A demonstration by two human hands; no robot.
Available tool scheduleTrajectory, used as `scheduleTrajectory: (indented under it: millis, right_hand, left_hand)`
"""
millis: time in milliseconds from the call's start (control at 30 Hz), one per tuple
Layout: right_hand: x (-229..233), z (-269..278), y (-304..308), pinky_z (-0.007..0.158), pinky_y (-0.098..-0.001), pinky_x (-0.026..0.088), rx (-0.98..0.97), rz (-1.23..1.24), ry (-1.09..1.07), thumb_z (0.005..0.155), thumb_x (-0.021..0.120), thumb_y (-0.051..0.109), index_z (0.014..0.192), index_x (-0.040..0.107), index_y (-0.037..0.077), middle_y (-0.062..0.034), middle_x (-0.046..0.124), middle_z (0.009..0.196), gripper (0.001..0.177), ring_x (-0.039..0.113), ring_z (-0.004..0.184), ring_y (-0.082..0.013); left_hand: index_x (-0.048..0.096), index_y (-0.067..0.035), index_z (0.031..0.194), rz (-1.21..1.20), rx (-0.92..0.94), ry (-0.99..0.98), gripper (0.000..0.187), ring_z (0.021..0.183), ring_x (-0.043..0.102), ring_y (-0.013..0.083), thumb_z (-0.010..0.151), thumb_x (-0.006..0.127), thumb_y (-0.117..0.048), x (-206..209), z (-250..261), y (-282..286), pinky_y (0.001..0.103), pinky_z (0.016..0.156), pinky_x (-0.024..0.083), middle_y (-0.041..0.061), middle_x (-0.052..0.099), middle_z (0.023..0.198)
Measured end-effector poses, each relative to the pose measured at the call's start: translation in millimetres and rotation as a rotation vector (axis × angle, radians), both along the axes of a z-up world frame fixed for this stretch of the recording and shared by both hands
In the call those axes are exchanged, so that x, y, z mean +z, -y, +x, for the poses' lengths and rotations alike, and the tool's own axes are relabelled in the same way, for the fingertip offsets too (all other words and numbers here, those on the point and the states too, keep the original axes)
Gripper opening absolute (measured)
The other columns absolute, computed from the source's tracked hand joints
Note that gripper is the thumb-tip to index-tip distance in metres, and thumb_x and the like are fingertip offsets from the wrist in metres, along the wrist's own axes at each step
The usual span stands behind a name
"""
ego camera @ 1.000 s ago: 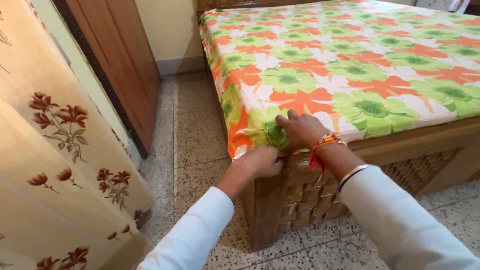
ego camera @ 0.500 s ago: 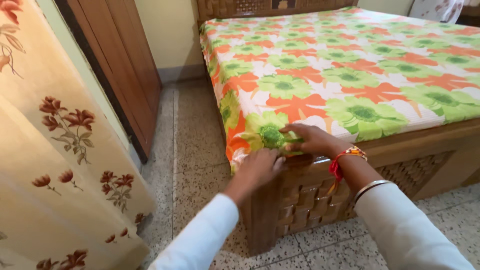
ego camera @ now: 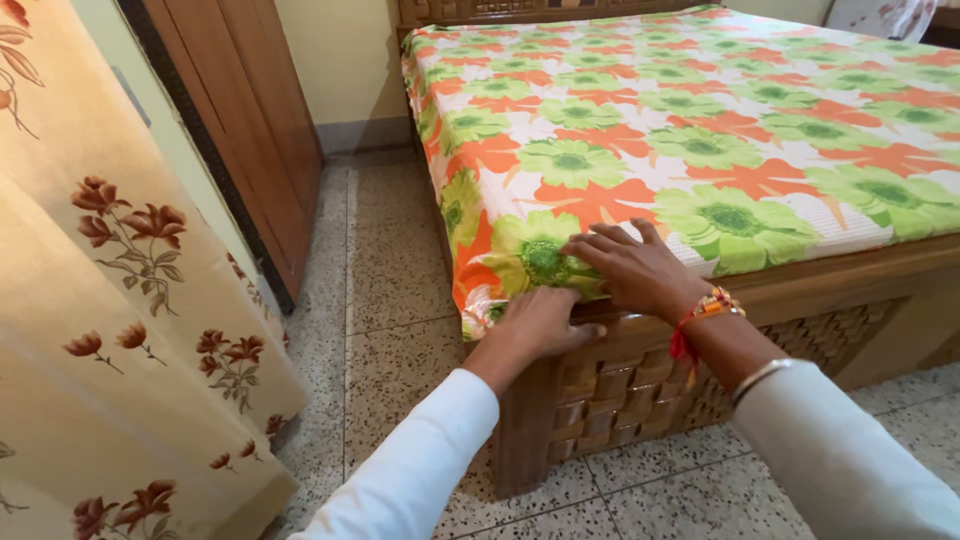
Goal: The person fits a patterned sheet over the corners and edges of a mattress, smoothing it down and tucking it into the bed frame by hand.
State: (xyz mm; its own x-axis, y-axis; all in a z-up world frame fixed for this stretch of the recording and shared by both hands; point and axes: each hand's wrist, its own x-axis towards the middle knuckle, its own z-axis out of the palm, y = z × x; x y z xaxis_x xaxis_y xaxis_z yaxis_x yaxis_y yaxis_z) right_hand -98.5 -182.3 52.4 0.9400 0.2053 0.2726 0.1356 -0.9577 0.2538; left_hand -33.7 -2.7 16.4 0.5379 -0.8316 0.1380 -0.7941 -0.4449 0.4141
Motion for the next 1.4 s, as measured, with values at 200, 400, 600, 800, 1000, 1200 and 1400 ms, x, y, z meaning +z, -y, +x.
scheduleTrajectory:
  millis: [200,400,600,800,1000,1200,1400]
  right_hand:
    - [0,-6,9,0.112,-0.0559,0.028,-0.052,0.088,0.049,0.078,0.075,0.027,0.146,0.045,0.031,-0.0033,0.048,0.152,0.074,0.040,0.144,-0.0266]
    - [-30,11,0,0.114,-0.0567,0.025,-0.010,0.456,-0.034,0.089,0.063,0.034,0.144,0.049,0.026,-0.0069,0.049,0.153,0.057,0.040,0.143,-0.0304]
    - [-59,13,-14,0.112,-0.0511,0.024,0.015,0.412,0.266,0.078,0.070,0.037,0.141,0.051,0.028,-0.0010,0.052,0.148,0.067,0.043,0.138,-0.0252]
    - [-60,11,-24,0.113,-0.0507,0.023,-0.010,0.367,0.334,0.079,0.071,0.038,0.144,0.051,0.025,-0.0017,0.050,0.149,0.069,0.042,0.140,-0.0251]
    - [-66,6,-38,0.118,-0.0500,0.021,-0.017,0.309,0.495,0.083,0.068,0.031,0.144,0.053,0.023,-0.0032,0.051,0.149,0.063,0.038,0.144,-0.0268]
    - [-67,4,-33,0.115,-0.0507,0.021,0.023,0.324,0.470,0.082,0.068,0.033,0.145,0.052,0.020,-0.0041,0.050,0.150,0.066,0.038,0.142,-0.0278]
    - [-59,5,-2,0.120,-0.0511,0.029,0.017,0.413,0.313,0.087,0.068,0.051,0.149,0.053,0.025,0.0028,0.049,0.159,0.069,0.039,0.151,-0.0246]
  left_hand:
    - [0.071,-0.015,0.129,0.094,0.117,-0.161,0.074,0.121,0.063,0.0361,0.074,0.071,-0.065,4,9,8,0.054,0.108,0.043,0.016,0.069,0.128]
    - [0.070,-0.010,0.125,0.192,0.192,-0.087,0.076,0.126,0.062,0.0355,0.079,0.067,-0.071,-5,-2,9,0.065,0.115,0.030,0.016,0.069,0.131]
    - [0.071,-0.014,0.122,0.186,0.351,0.258,0.044,0.133,0.052,0.0353,0.086,0.066,-0.040,-8,-19,12,0.065,0.109,0.033,0.013,0.067,0.131]
    - [0.020,-0.003,0.154,-0.167,0.289,0.143,0.109,0.139,0.041,0.0399,0.074,0.085,-0.041,-11,69,-15,0.055,0.105,0.041,0.023,0.034,0.160]
    - [-0.015,0.009,0.160,-0.002,0.180,-0.209,0.143,0.120,0.063,0.0413,0.069,0.088,-0.034,-24,97,-11,0.042,0.101,0.053,0.032,0.060,0.132]
    - [0.058,0.008,0.121,-0.152,0.294,-0.043,0.062,0.109,0.068,0.0439,0.073,0.086,-0.018,-47,90,-11,0.049,0.092,0.055,0.029,0.069,0.110]
    - [0.067,0.001,0.110,-0.224,0.359,0.281,0.048,0.109,0.062,0.0515,0.063,0.070,0.007,-72,107,6,0.056,0.084,0.054,0.027,0.066,0.117]
